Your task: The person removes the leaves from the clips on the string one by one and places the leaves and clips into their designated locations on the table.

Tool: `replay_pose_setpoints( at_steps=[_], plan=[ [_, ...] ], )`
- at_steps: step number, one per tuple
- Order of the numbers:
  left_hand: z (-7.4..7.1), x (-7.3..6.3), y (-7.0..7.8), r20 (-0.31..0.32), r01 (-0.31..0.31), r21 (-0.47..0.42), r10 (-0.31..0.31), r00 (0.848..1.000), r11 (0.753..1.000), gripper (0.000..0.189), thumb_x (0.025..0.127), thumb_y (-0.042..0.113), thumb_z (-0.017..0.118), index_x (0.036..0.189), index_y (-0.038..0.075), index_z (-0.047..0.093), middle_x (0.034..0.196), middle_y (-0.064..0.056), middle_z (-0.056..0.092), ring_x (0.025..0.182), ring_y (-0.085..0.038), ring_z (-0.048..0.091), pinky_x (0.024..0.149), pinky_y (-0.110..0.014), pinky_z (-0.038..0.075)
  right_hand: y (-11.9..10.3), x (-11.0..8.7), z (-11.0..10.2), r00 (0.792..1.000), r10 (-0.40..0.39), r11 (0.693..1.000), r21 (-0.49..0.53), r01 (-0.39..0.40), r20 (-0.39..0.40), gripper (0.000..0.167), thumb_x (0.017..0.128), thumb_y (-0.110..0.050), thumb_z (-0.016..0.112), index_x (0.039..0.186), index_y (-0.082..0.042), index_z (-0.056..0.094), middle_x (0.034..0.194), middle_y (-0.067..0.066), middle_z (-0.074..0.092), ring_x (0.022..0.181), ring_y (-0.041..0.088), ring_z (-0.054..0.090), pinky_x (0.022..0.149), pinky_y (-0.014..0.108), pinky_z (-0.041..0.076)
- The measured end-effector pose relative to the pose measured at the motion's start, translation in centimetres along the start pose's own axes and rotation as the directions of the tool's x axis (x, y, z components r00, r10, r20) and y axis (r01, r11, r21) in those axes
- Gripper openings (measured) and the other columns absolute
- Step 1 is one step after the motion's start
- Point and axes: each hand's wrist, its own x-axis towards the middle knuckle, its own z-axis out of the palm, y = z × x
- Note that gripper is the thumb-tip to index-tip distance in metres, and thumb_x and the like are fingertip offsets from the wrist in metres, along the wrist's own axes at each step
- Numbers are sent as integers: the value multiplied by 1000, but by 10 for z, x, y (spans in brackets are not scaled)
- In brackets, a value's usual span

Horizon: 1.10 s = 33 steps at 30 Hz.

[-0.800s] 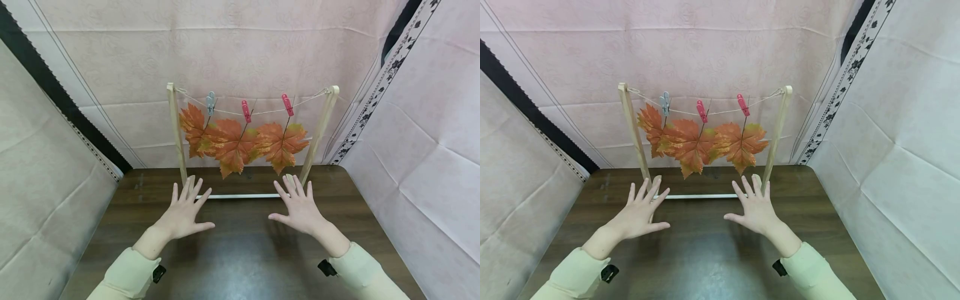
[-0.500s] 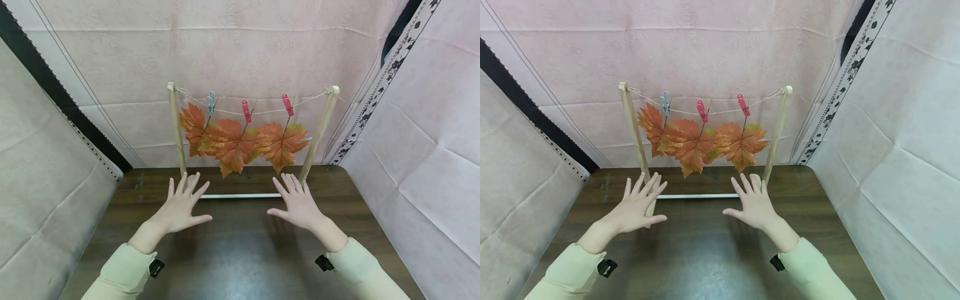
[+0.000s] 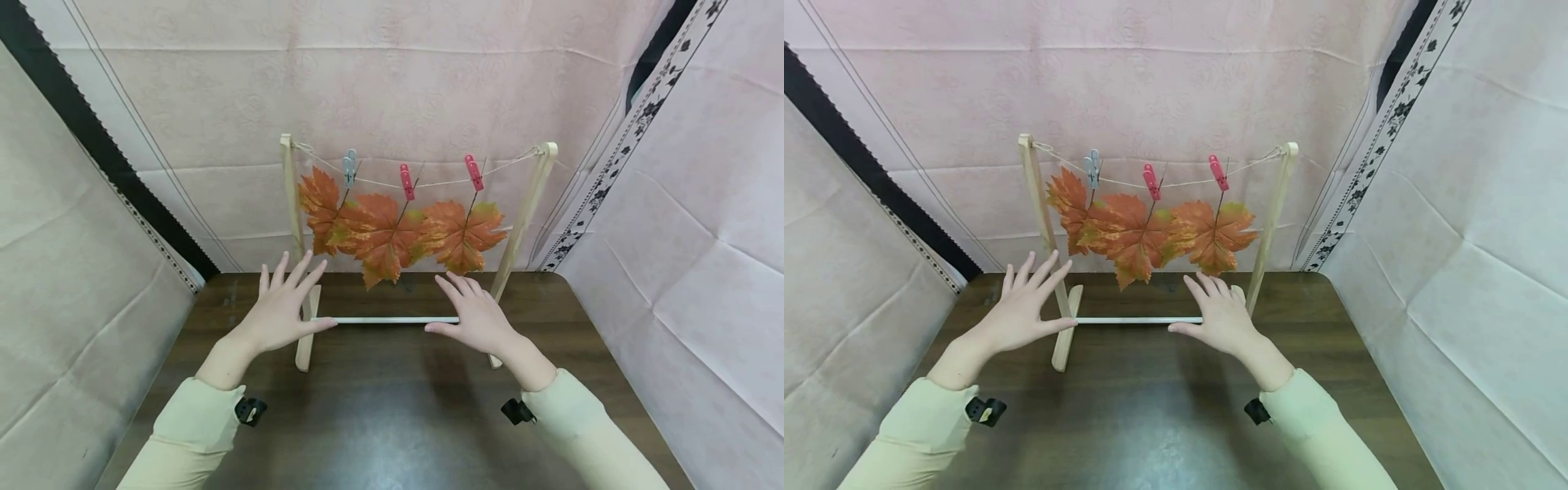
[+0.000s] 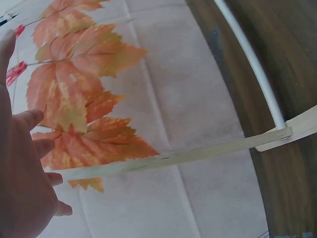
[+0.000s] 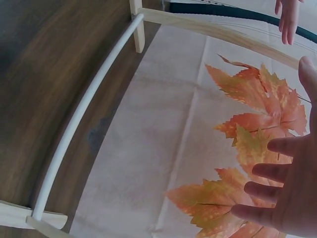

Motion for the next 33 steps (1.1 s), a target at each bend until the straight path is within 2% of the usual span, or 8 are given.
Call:
replay_pose_setpoints(
  at_steps=[3, 10, 15, 21, 27, 29, 32, 33],
  plan=[
    [-6, 3, 0, -15, 9, -8, -10, 1000, 1000, 96, 79, 62, 62, 151, 21, 14, 159, -10, 5, 142, -45, -5, 107, -70, -7, -2, 5, -3, 1000, 0, 1000, 20, 0, -4, 91, 78, -64, 60, 148, -17, 27, 152, 10, 29, 135, 34, 30, 103, 57, 35],
    [-18, 10, -1, -46, 2, -95, -6, 999, 995, 95, 79, 59, 64, 151, 25, 12, 159, -7, 3, 142, -43, -6, 107, -68, -9, -8, 15, -11, 1000, -7, 999, 52, 9, -23, 91, 76, -59, 66, 147, -16, 29, 150, 11, 33, 135, 33, 33, 99, 54, 40],
    [-26, 16, 0, -80, -8, -135, -3, 997, 991, 94, 78, 59, 64, 151, 26, 15, 159, -6, 5, 143, -43, -3, 108, -68, -6, -16, 23, -19, 1000, -15, 998, 66, 16, -25, 93, 75, -60, 67, 147, -16, 29, 149, 10, 34, 134, 32, 34, 96, 53, 43],
    [-38, 24, 3, -124, -22, -226, -7, 992, 974, 93, 79, 56, 66, 151, 26, 14, 159, -4, 6, 143, -42, 2, 108, -68, 0, -30, 38, -30, 1000, -5, 988, 157, 5, 3, 97, 72, -63, 67, 149, -23, 24, 151, 5, 32, 136, 30, 32, 94, 56, 45],
    [-52, 36, 10, -181, -25, -345, -41, 983, 938, 93, 78, 42, 73, 150, 27, 17, 158, -2, 15, 142, -35, 10, 107, -67, 12, -43, 53, -37, 1000, -10, 954, 298, 17, -25, 98, 69, -63, 70, 148, -28, 25, 151, 2, 31, 136, 28, 33, 95, 57, 43],
    [-56, 40, 12, -207, -34, -382, -49, 977, 923, 93, 77, 40, 74, 150, 24, 19, 156, -3, 19, 141, -34, 14, 107, -66, 18, -47, 59, -38, 998, -20, 936, 350, 38, -54, 95, 70, -58, 73, 147, -25, 29, 150, 3, 33, 129, 28, 41, 96, 54, 44],
    [-62, 47, 16, -244, -54, -429, -58, 968, 902, 92, 76, 39, 76, 149, 23, 22, 154, -3, 23, 139, -32, 19, 106, -64, 23, -54, 66, -41, 996, -33, 900, 432, 68, -87, 90, 72, -48, 76, 146, -19, 33, 147, 6, 36, 103, 26, 58, 88, 44, 50],
    [-64, 49, 17, -252, -58, -442, -62, 966, 895, 91, 76, 38, 76, 149, 23, 23, 154, -3, 24, 138, -32, 20, 106, -64, 23, -57, 68, -41, 995, -36, 888, 453, 75, -94, 89, 73, -45, 77, 145, -18, 33, 147, 6, 37, 103, 25, 58, 89, 43, 50]
  ],
)
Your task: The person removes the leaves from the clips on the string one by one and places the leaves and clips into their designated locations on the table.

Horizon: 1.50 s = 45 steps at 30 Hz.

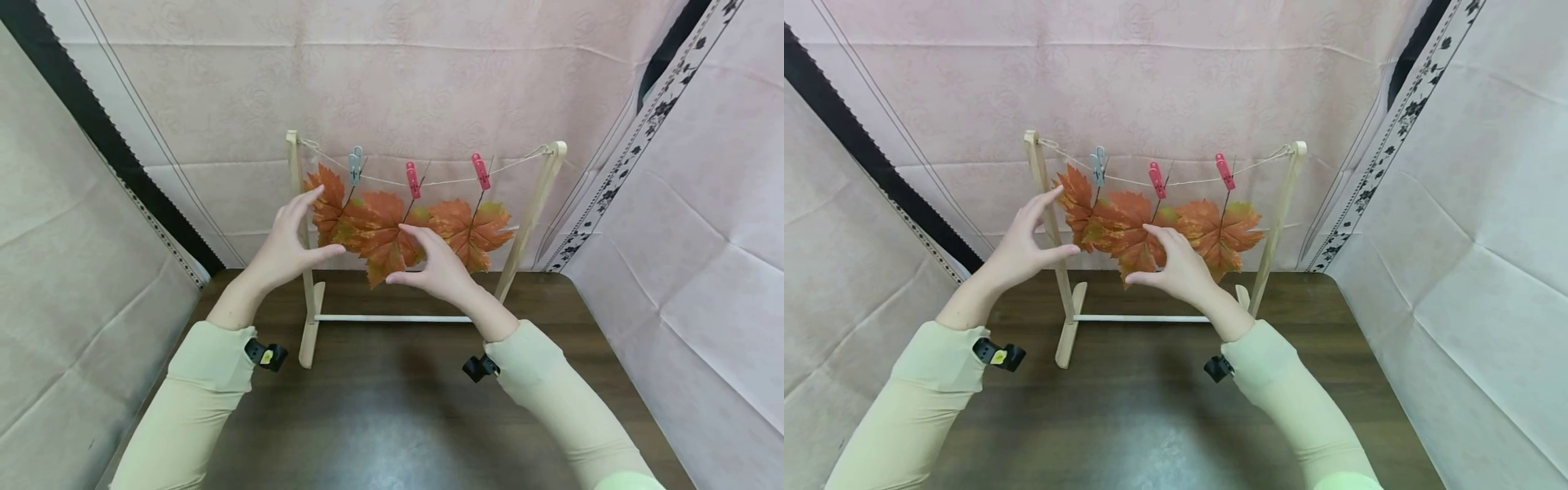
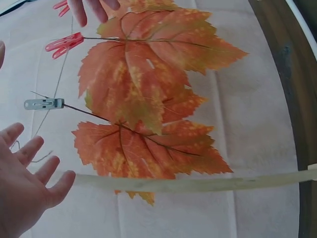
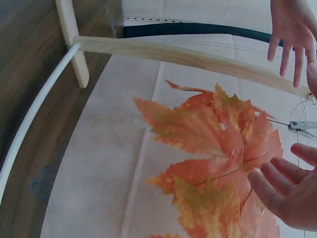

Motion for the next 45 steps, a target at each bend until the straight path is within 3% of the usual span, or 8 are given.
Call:
replay_pose_setpoints(
  at_steps=[3, 6, 10, 15, 25, 33, 39, 45],
  plan=[
    [-1, 8, 4, -24, -20, -54, 19, 1000, 998, 89, 77, 34, 76, 148, 22, 24, 152, -4, 27, 138, -30, 23, 108, -59, 25, -6, 8, 2, 1000, -6, 997, 76, 7, -5, 85, 75, -39, 77, 144, -15, 35, 146, 7, 38, 110, 25, 57, 94, 43, 49],
    [-3, 17, 7, -35, -33, -115, 29, 999, 993, 87, 79, 28, 75, 149, 20, 24, 152, -6, 27, 138, -28, 25, 109, -55, 28, -13, 16, 3, 1000, -8, 990, 139, 11, -19, 81, 76, -35, 77, 143, -14, 37, 144, 7, 40, 127, 27, 44, 102, 47, 42],
    [-5, 27, 12, -42, -18, -149, 11, 999, 989, 85, 80, 30, 74, 149, 22, 23, 153, -4, 24, 139, -24, 25, 109, -53, 30, -21, 28, 4, 999, -12, 978, 209, 22, -50, 76, 78, -31, 76, 141, -13, 38, 142, 9, 42, 121, 26, 46, 98, 46, 45],
    [-6, 40, 17, -46, 13, -158, -21, 999, 987, 84, 81, 35, 72, 148, 24, 24, 153, -2, 25, 141, -21, 23, 113, -53, 24, -29, 42, 4, 998, 21, 968, 253, -4, -65, 74, 80, -31, 74, 142, -16, 37, 145, 6, 39, 122, 24, 47, 96, 43, 47],
    [-10, 60, 20, 7, 55, -257, -56, 998, 965, 71, 91, 35, 59, 149, 20, 22, 150, -4, 31, 135, -23, 35, 109, -47, 34, -37, 66, 9, 993, 44, 958, 286, -11, -109, 75, 81, -32, 73, 144, -16, 35, 147, 3, 32, 116, 24, 50, 91, 38, 51],
    [-11, 75, 27, 23, 111, -254, -109, 994, 961, 66, 95, 37, 51, 149, 14, 22, 150, -6, 33, 132, -21, 39, 109, -40, 35, -45, 80, 19, 983, 153, 922, 372, -106, -98, 76, 81, -33, 72, 145, -16, 33, 149, 3, 30, 113, 22, 53, 88, 34, 52],
    [-8, 85, 29, 65, 148, -198, -137, 988, 969, 67, 95, 37, 51, 149, 14, 20, 151, -3, 33, 123, -20, 46, 100, -35, 43, -45, 88, 25, 981, 169, 921, 369, -123, -96, 73, 83, -31, 71, 144, -15, 34, 145, 6, 36, 106, 21, 56, 87, 31, 53],
    [-7, 90, 32, 66, 125, -132, -117, 991, 983, 57, 97, 29, 50, 148, 16, 28, 143, -7, 43, 117, -22, 48, 97, -36, 44, -45, 94, 25, 982, 151, 932, 347, -104, -113, 62, 86, -26, 68, 140, -12, 41, 137, 8, 47, 105, 21, 55, 89, 30, 52]
  ],
)
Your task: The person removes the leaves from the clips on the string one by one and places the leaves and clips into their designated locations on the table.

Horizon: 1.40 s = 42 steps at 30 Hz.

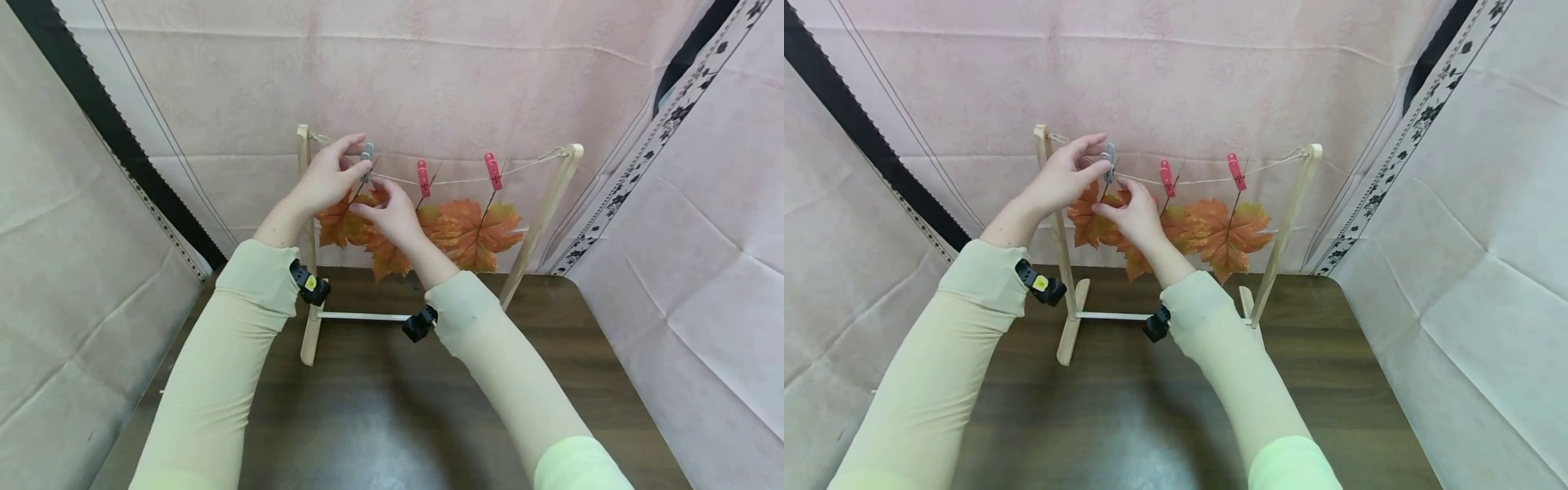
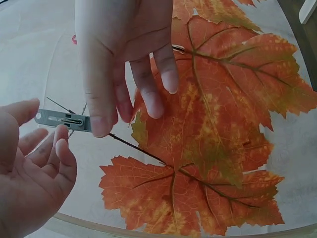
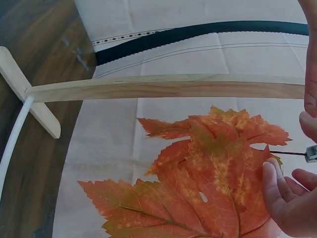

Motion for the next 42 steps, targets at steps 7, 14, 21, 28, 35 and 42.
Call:
replay_pose_setpoints(
  at_steps=[7, 14, 21, 28, 35, 42],
  plan=[
    [1, 1, 2, -26, -23, -12, 23, 999, 1000, 49, 96, 25, 52, 143, 16, 39, 133, -11, 52, 114, -23, 53, 97, -37, 46, -2, 4, 0, 1000, -6, 1000, -16, 6, -20, 46, 88, -23, 65, 131, -9, 52, 131, 9, 55, 111, 23, 56, 91, 32, 52],
    [1, 1, 2, -75, -32, -10, 31, 997, 999, 41, 96, 26, 53, 135, 14, 49, 121, -9, 58, 100, -18, 54, 84, -28, 47, -5, 8, 3, 1000, -26, 999, -25, 26, -17, 28, 90, -21, 62, 114, -6, 64, 113, 9, 66, 98, 20, 61, 85, 31, 54],
    [-2, -1, 2, -99, -48, -25, 45, 994, 999, 38, 95, 25, 54, 130, 11, 53, 114, -11, 61, 96, -17, 57, 81, -25, 46, -10, 11, 6, 999, 2, 1000, -15, -3, -50, 19, 90, -18, 63, 101, -4, 69, 97, 11, 71, 75, 16, 64, 63, 23, 54],
    [-2, 0, -2, -105, -31, -59, 25, 994, 998, 37, 95, 24, 55, 128, 8, 54, 113, -12, 62, 93, -15, 59, 74, -21, 46, -9, 10, 4, 997, 70, 998, 9, -69, -37, 19, 90, -19, 63, 98, -3, 70, 91, 12, 71, 65, 11, 62, 59, 22, 53],
    [-4, -2, -3, -97, -8, -78, 0, 995, 997, 37, 94, 25, 56, 125, 5, 56, 116, -11, 62, 98, -14, 59, 78, -26, 54, -8, 10, 2, 997, 70, 997, -20, -71, -13, 19, 90, -19, 63, 97, -3, 70, 87, 12, 70, 60, 8, 60, 58, 22, 53],
    [-6, -5, -5, -103, 5, -69, -12, 995, 998, 37, 93, 28, 57, 123, 5, 58, 111, -12, 64, 90, -14, 62, 77, -25, 55, -8, 10, 2, 998, 57, 997, -54, -57, 9, 18, 90, -17, 63, 96, -2, 70, 88, 14, 71, 58, 8, 60, 58, 22, 54]
  ],
)
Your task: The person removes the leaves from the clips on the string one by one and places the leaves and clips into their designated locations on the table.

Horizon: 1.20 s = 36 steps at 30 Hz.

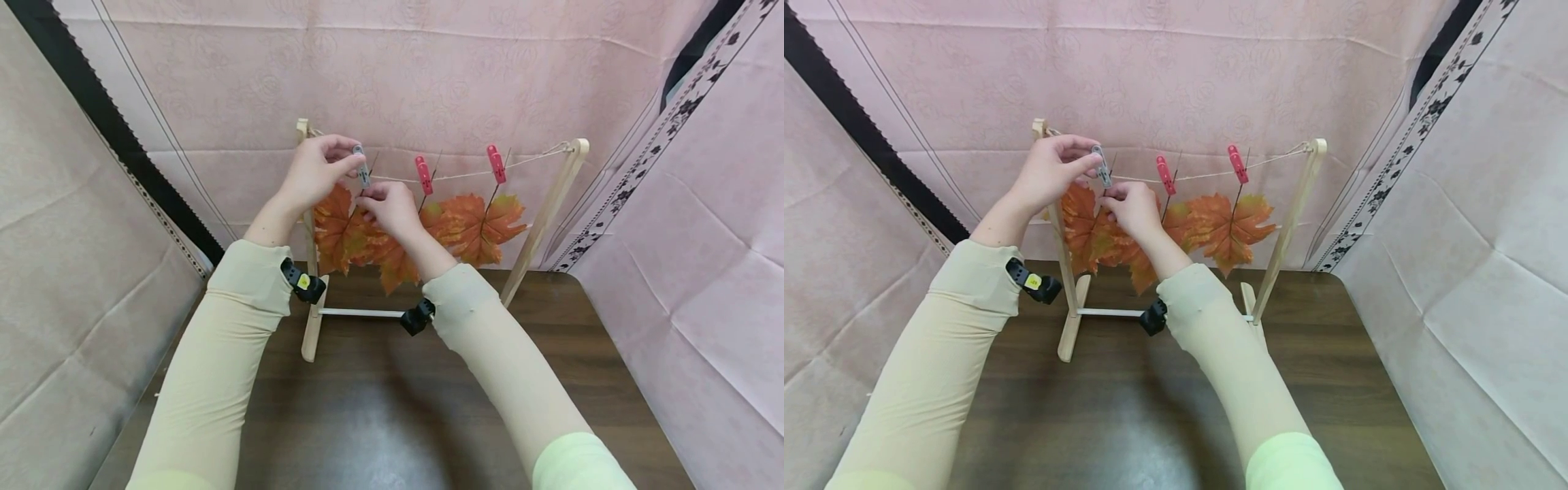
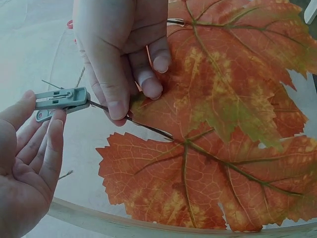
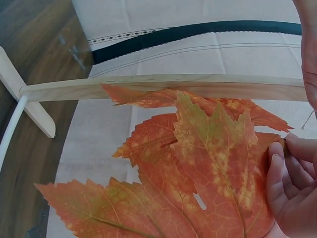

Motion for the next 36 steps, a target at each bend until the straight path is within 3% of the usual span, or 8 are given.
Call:
replay_pose_setpoints(
  at_steps=[5, 15, 25, 31, 36],
  plan=[
    [-1, 0, 0, -23, -8, -3, 8, 1000, 1000, 36, 93, 28, 58, 120, 5, 60, 106, -12, 66, 84, -11, 63, 71, -21, 54, -1, -2, 0, 1000, -2, 1000, -15, 2, 17, 18, 89, -17, 64, 95, -2, 70, 89, 13, 71, 60, 10, 62, 59, 22, 55],
    [-2, -4, -2, -78, -15, -67, 10, 997, 998, 33, 90, 26, 61, 116, 5, 63, 102, -10, 69, 76, -5, 63, 70, -23, 56, 3, -5, 2, 999, -34, 999, -22, 34, 24, 15, 89, -16, 64, 86, -2, 68, 82, 11, 71, 62, 13, 62, 61, 24, 55],
    [-2, -5, -2, -88, -40, -102, 31, 996, 994, 31, 89, 22, 64, 114, 5, 64, 104, -12, 70, 70, -1, 65, 62, -20, 54, 12, -7, 7, 997, -73, 991, -112, 75, 16, 14, 89, -17, 65, 89, -4, 70, 83, 10, 71, 64, 15, 63, 62, 22, 51],
    [-5, -7, -4, -102, -72, -140, 58, 993, 987, 30, 88, 19, 65, 113, 3, 63, 94, -4, 71, 70, -4, 66, 59, -18, 54, 15, -8, 13, 995, -96, 977, -189, 97, 18, 13, 87, -18, 67, 83, -7, 70, 73, 8, 68, 57, 11, 57, 55, 20, 45],
    [-5, -6, -3, -109, -72, -158, 55, 993, 985, 29, 88, 17, 65, 113, 2, 64, 93, -2, 71, 69, -5, 66, 59, -20, 54, 18, -9, 18, 994, -97, 968, -228, 104, 42, 12, 88, -17, 65, 85, -7, 70, 74, 8, 69, 55, 10, 57, 55, 19, 45]
  ],
)
